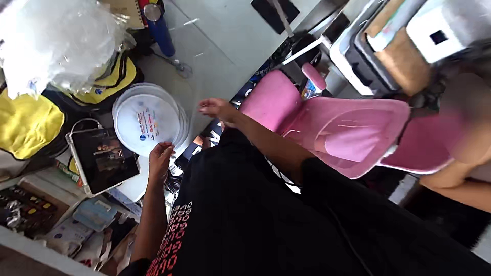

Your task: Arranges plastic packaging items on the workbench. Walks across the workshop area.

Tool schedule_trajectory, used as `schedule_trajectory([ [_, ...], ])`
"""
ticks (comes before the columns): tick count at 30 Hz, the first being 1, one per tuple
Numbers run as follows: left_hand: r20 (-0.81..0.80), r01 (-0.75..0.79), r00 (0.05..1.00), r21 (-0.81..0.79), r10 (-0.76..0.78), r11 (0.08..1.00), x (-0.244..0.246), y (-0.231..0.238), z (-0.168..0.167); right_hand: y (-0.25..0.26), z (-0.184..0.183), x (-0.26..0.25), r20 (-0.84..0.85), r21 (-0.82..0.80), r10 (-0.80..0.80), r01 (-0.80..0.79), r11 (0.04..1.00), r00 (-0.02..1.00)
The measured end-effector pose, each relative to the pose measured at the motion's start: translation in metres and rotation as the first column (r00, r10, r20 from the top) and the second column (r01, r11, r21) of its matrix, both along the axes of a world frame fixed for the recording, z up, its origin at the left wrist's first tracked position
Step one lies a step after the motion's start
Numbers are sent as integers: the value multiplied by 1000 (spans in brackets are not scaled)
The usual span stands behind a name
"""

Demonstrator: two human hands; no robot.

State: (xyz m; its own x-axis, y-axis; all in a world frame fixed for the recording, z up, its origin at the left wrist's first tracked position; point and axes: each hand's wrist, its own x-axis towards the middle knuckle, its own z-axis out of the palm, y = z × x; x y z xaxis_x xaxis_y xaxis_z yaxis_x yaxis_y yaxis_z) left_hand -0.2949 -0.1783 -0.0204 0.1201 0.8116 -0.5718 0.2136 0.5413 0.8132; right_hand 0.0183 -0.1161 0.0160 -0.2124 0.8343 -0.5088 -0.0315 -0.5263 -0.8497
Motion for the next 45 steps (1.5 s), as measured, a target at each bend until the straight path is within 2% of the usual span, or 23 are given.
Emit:
schedule_trajectory([
  [3,-23,71,997,1,-71,997,9,0,-5,-72,-45,66,209,-124,-151,179,976,966],
  [6,-56,138,989,-25,-140,990,28,-8,-6,-154,-90,129,410,-196,-189,289,937,892],
  [9,-114,184,976,-30,-186,982,47,-16,-4,-203,-124,162,473,-283,-220,383,879,853],
  [13,-104,232,967,-17,-232,973,80,-28,5,-233,-128,185,434,-416,-251,440,796,865],
  [17,-101,333,940,42,-327,942,102,-32,24,-246,-133,199,403,-427,-286,455,781,869],
  [19,-178,399,909,116,-376,910,99,-19,46,-241,-133,198,410,-403,-258,427,810,875],
  [21,-285,423,889,204,-359,883,82,8,75,-219,-128,191,387,-359,-124,273,892,914],
  [23,-380,390,888,321,-259,863,47,44,101,-176,-111,175,305,-286,84,7,958,948],
  [26,-382,189,924,467,4,864,-30,116,129,-70,-53,127,217,-75,369,-361,929,904],
  [28,-282,-13,937,564,208,826,-87,176,141,13,1,86,232,88,454,-483,871,860],
  [29,-140,-186,934,593,327,784,-114,208,141,55,28,63,268,167,455,-506,846,849],
  [30,45,-398,892,545,449,738,-140,237,138,96,54,41,308,230,437,-512,828,845],
  [31,215,-603,791,432,573,670,-165,268,132,139,74,20,347,286,404,-506,813,846],
  [32,331,-744,668,294,667,599,-190,298,125,182,89,-1,380,334,362,-491,805,851],
  [33,380,-807,584,179,718,562,-214,324,115,225,98,-19,406,374,333,-487,789,851],
  [34,378,-832,539,101,753,545,-233,346,104,267,102,-37,440,410,300,-487,771,846],
  [35,338,-834,533,57,776,548,-246,364,92,309,101,-54,484,445,251,-483,754,838],
  [37,216,-808,576,4,788,590,-264,393,73,389,93,-89,612,476,141,-506,720,778],
  [40,86,-749,655,-57,751,660,-277,426,54,483,78,-144,788,436,35,-596,674,615],
  [42,26,-707,701,-107,713,699,-280,440,47,522,68,-180,808,338,68,-557,759,585],
  [43,-2,-690,718,-128,696,712,-281,447,44,536,64,-196,775,252,113,-468,847,622],
  [45,-52,-654,754,-155,655,740,-286,461,40,563,49,-221,615,12,138,-184,983,777],
])
